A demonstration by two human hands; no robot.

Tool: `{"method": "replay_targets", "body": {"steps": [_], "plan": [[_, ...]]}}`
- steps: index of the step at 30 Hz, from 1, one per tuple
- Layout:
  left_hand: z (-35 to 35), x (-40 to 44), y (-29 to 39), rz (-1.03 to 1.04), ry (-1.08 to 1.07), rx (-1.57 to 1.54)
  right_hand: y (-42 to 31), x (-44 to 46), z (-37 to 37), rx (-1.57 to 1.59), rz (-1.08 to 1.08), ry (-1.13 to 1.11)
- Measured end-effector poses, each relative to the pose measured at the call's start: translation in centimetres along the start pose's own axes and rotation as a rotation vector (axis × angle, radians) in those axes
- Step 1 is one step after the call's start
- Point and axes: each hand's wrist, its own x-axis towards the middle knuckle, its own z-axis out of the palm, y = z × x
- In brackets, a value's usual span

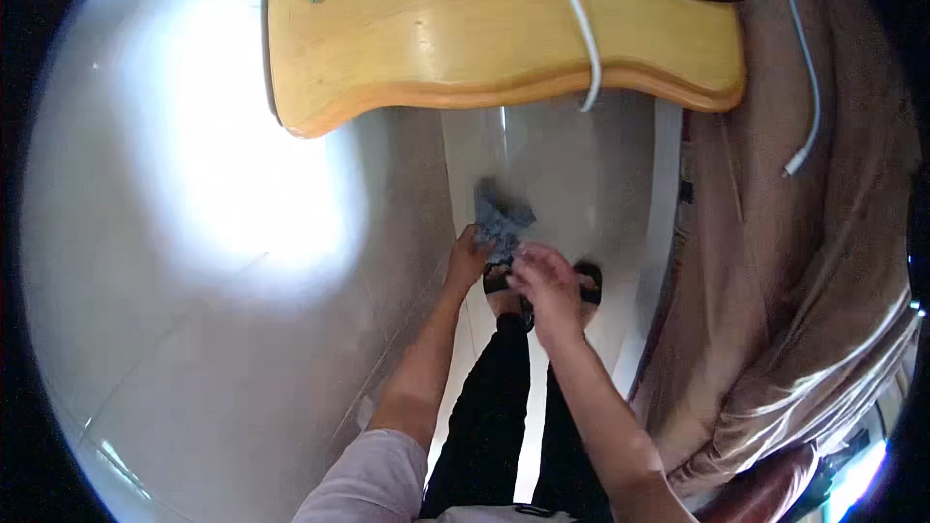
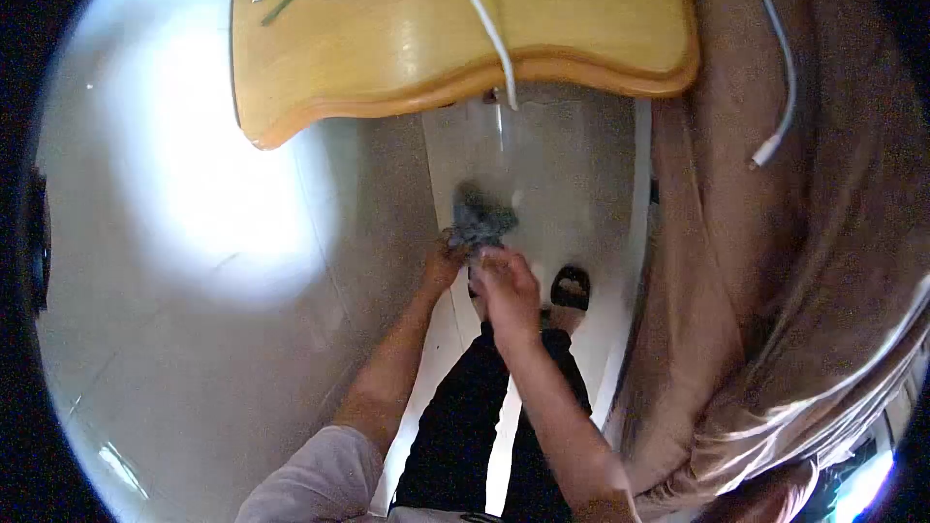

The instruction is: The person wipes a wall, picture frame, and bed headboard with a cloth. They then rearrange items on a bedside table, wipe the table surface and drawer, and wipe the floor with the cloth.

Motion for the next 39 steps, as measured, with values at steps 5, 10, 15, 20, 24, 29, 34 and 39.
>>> {"method": "replay_targets", "body": {"steps": [5,10,15,20,24,29,34,39], "plan": [[-6.0,-5.2,4.0,0.004,0.134,-0.12,3.6,-9.7,3.6,0.143,-0.007,-0.073],[-9.9,-9.2,6.1,-0.172,0.313,-0.373,13.9,-4.8,-2.5,-0.57,-0.231,0.004],[-14.6,-11.2,14.4,0.437,0.638,0.276,15.9,-2.0,-2.4,-0.419,-0.297,0.088],[-14.2,-5.2,18.4,0.778,1.237,0.522,22.4,6.7,-8.3,-0.171,-0.076,-0.038],[-18.2,-5.9,26.8,0.638,0.847,1.341,19.0,0.0,-8.9,-0.022,0.051,-0.044],[-17.2,4.7,16.8,0.296,0.307,1.844,20.5,-0.1,-8.2,-0.062,0.082,-0.017],[-15.6,9.2,14.5,0.345,-0.062,2.154,19.1,-2.9,-9.8,-0.18,0.094,-0.039],[-12.2,3.8,6.1,0.271,-0.313,2.121,18.4,-5.0,-8.7,-0.246,0.138,-0.044]]}}
